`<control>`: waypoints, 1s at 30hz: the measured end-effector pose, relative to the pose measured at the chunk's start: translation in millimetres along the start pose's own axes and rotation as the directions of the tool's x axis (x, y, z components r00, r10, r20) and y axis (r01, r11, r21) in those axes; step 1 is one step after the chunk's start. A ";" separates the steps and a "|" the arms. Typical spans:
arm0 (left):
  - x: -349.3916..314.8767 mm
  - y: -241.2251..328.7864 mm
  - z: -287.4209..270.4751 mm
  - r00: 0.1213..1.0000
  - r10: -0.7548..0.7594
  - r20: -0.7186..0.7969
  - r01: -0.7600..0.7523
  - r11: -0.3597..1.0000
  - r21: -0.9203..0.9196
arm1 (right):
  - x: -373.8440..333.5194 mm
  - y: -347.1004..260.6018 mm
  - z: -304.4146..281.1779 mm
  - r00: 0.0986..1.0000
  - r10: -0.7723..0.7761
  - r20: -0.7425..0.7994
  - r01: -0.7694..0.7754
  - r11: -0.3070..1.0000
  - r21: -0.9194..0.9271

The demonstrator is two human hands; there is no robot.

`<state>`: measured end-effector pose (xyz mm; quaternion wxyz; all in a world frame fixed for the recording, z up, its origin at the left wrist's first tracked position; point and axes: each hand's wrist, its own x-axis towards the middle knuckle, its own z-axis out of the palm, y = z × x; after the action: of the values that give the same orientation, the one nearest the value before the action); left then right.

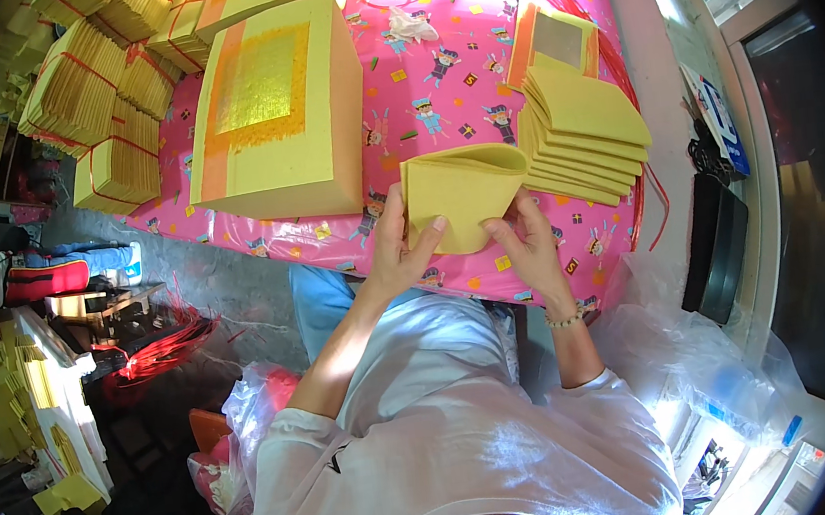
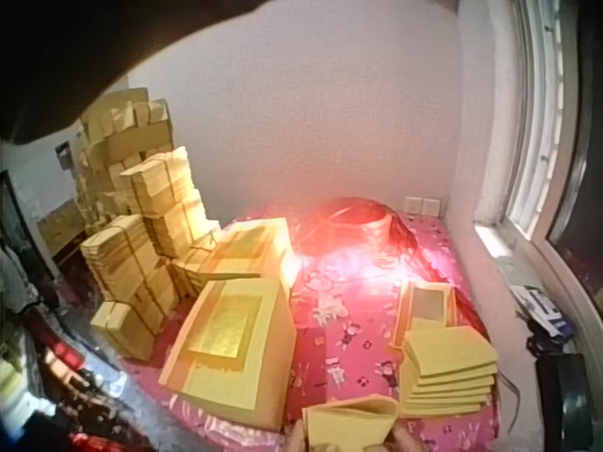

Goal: The person folds yellow paper sheets with gold foil accents into small rectangular packets. They repeatedly fold the sides and press the creases to form the shape. The person stacks the finished packets and ties a bundle with a red string.

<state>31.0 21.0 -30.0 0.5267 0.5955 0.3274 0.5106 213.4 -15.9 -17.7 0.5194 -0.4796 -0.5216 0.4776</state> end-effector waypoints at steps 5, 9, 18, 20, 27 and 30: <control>0.5 -5.6 1.4 0.998 -0.065 -0.013 0.064 0.998 -0.028 | 0.7 4.5 1.8 0.999 -0.035 -0.029 0.035 0.999 -0.022; 1.4 0.7 4.3 0.998 -0.030 -0.050 0.035 0.993 0.112 | 1.0 9.1 7.5 0.994 -0.082 -0.071 0.079 0.996 -0.052; -9.3 -10.6 7.1 0.990 -0.100 -0.102 0.103 0.994 0.024 | -6.9 12.1 10.3 0.995 -0.103 -0.002 0.097 0.945 -0.313; -5.7 -5.3 6.1 0.995 -0.052 -0.082 0.063 0.989 0.135 | -5.3 10.9 11.2 0.992 -0.117 -0.037 0.103 0.960 -0.259; 39.5 10.0 -3.0 0.947 -0.311 0.076 0.318 0.944 -0.091 | 29.9 -6.7 4.1 0.998 0.061 0.017 -0.062 0.992 0.112; 54.3 29.7 -2.5 0.856 -0.510 0.078 0.516 0.844 -0.146 | 40.9 -11.2 2.8 0.987 0.159 0.026 -0.161 0.973 0.166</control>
<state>38.6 65.3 12.6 0.6965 0.4505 0.4225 0.3652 210.6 23.9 -3.1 0.5144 -0.4717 -0.4426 0.5630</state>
